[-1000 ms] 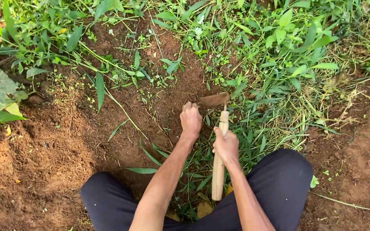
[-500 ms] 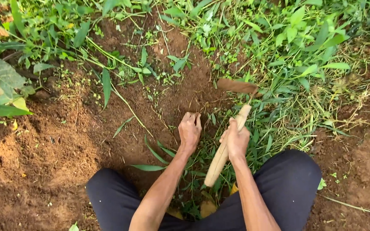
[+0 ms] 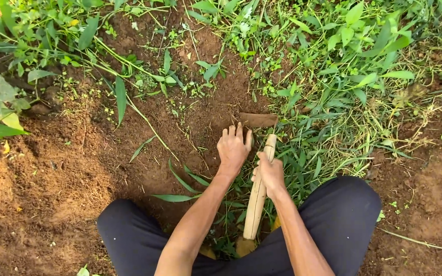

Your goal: The person sits on the ground and uses a small hand hoe to dig and loosen the soil in a garden patch. They repeatedly strike the earth with the tool and use their hands to clear away weeds and debris from the tilled area.

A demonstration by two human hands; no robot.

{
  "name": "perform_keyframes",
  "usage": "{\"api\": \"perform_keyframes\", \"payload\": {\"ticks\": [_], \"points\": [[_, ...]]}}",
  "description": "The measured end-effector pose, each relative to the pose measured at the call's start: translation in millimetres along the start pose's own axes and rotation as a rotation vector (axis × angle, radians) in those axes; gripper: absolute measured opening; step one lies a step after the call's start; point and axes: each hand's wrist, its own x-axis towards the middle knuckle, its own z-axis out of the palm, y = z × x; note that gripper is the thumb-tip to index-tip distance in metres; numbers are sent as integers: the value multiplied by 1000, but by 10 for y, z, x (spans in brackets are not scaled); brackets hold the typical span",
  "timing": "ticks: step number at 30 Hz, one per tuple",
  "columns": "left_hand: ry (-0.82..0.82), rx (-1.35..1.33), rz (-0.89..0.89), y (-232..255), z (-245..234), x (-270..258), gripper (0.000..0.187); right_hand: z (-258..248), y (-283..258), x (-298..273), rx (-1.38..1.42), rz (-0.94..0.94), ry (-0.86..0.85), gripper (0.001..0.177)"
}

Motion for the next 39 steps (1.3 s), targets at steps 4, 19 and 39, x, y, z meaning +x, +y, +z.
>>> {"api": "perform_keyframes", "payload": {"ticks": [4, 19, 39], "points": [[-53, -57, -122, 162, -145, 170, 48, -37, -144, -6, 123, 75, -46, 32], [-267, -230, -266, -131, 400, 78, 24, -57, -449, -309, -100, -188, 158, 28], [-280, -505, -593, -63, -229, 31, 18, -185, -377, -388, 23, -151, 50, 26]]}}
